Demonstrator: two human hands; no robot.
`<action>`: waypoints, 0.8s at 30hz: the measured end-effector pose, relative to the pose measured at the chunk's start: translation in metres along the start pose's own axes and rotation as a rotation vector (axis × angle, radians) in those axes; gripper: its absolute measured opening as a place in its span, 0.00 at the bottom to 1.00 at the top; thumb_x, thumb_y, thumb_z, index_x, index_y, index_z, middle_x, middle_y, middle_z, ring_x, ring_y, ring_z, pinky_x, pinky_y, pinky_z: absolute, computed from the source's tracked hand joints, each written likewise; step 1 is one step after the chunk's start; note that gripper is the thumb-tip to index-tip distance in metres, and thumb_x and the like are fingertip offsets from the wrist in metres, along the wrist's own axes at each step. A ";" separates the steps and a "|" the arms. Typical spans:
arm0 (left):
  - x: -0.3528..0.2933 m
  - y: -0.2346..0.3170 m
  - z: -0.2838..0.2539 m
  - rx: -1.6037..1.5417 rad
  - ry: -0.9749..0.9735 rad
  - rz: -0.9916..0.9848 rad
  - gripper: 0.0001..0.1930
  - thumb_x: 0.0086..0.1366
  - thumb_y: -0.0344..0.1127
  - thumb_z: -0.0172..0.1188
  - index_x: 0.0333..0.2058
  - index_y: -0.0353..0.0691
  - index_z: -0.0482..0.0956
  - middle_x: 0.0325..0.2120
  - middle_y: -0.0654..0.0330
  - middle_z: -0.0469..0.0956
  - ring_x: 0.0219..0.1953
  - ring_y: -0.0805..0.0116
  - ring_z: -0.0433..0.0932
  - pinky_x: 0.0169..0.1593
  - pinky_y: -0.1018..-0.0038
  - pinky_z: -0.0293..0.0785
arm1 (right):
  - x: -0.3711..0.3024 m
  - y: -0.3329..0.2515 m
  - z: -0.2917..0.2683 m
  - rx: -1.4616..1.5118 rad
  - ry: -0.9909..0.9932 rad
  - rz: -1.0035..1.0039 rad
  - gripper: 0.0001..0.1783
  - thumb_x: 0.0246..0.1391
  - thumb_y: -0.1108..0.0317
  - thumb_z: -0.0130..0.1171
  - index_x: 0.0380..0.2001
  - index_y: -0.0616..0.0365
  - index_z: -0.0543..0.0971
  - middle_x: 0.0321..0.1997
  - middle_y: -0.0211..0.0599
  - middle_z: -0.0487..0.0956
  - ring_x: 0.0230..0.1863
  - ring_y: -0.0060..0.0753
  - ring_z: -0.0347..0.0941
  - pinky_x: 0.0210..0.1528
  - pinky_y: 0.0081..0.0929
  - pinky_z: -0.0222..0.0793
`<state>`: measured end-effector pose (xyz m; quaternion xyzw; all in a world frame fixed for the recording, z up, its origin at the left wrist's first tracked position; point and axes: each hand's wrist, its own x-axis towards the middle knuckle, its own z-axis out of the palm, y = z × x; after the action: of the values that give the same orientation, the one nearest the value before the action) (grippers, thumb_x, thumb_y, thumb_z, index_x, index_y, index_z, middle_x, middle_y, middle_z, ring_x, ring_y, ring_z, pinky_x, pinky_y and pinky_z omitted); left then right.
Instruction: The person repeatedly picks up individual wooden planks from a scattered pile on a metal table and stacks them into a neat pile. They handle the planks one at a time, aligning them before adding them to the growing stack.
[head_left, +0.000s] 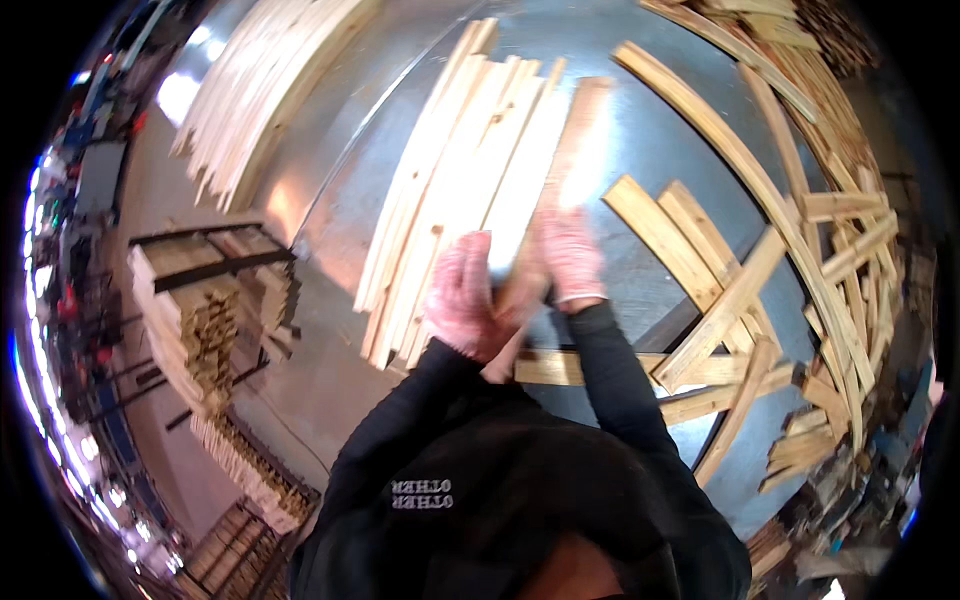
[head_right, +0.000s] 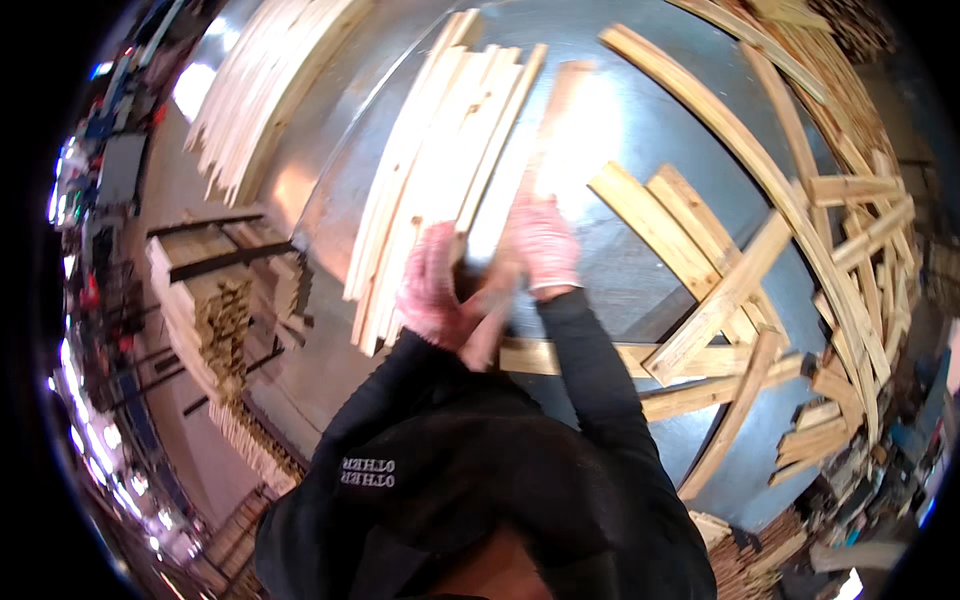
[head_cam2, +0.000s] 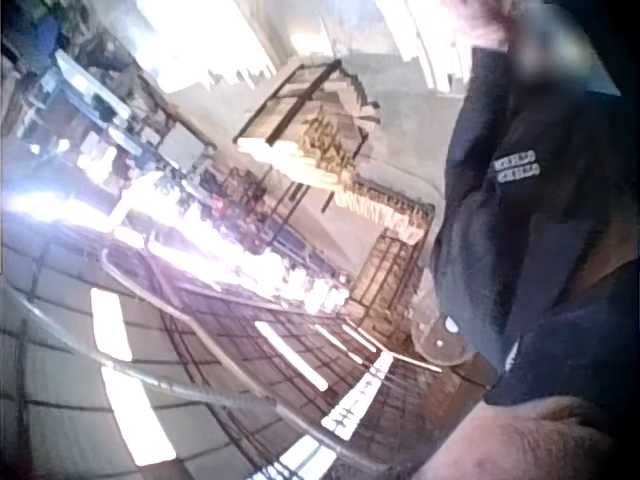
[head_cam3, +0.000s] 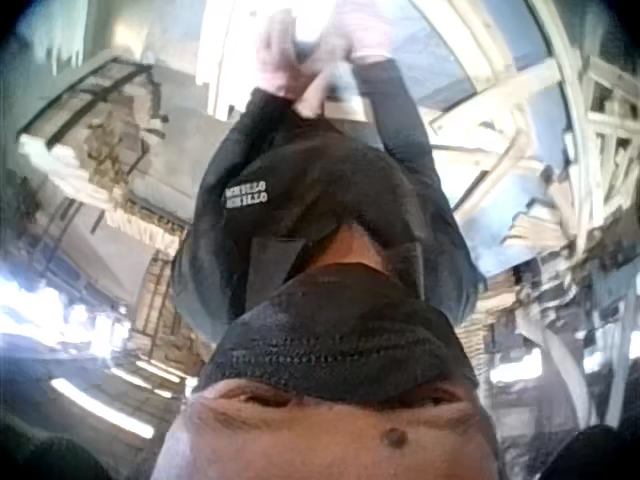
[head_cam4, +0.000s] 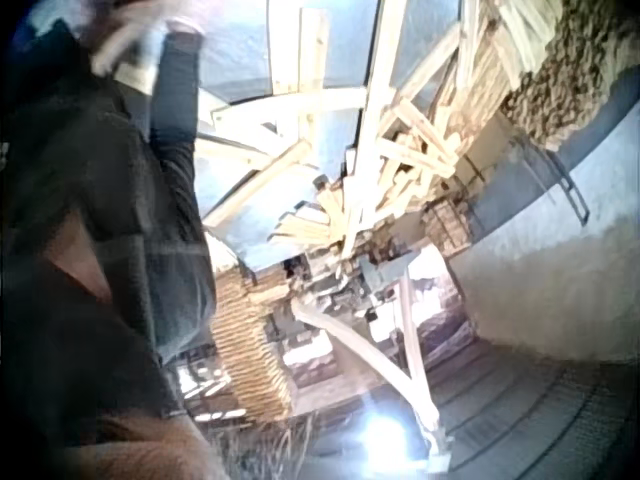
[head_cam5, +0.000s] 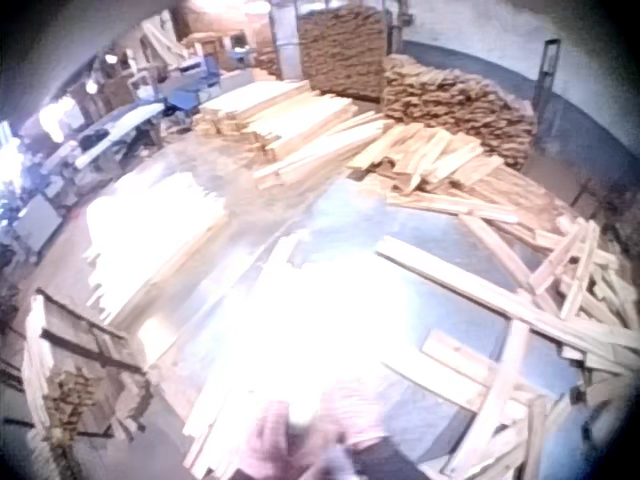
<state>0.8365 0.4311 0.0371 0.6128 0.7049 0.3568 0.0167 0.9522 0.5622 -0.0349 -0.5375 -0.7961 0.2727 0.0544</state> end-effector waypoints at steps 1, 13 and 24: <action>0.011 0.005 -0.008 0.027 -0.144 -0.008 0.52 0.48 0.54 0.72 0.65 0.36 0.53 0.60 0.36 0.60 0.59 0.34 0.64 0.59 0.43 0.62 | 0.003 -0.019 -0.005 -0.014 -0.146 -0.285 0.22 0.66 0.53 0.41 0.44 0.62 0.75 0.39 0.54 0.80 0.40 0.53 0.78 0.45 0.44 0.73; 0.011 -0.030 0.013 0.506 -0.510 -0.198 0.41 0.45 0.40 0.66 0.58 0.31 0.63 0.57 0.37 0.61 0.61 0.33 0.59 0.63 0.35 0.49 | 0.228 0.158 -0.160 -0.607 0.046 0.071 0.47 0.51 0.39 0.58 0.67 0.51 0.58 0.55 0.51 0.75 0.57 0.54 0.71 0.58 0.45 0.67; -0.008 -0.039 0.011 0.368 -0.251 -0.144 0.45 0.49 0.45 0.66 0.63 0.34 0.58 0.61 0.40 0.57 0.63 0.39 0.57 0.62 0.31 0.49 | 0.151 0.030 -0.131 0.776 -0.302 0.395 0.21 0.55 0.52 0.61 0.35 0.62 0.74 0.25 0.31 0.73 0.22 0.24 0.69 0.29 0.22 0.72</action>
<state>0.8107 0.4298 0.0053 0.5933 0.7922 0.1414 0.0176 0.9639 0.7538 0.0301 -0.5731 -0.5164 0.6310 0.0822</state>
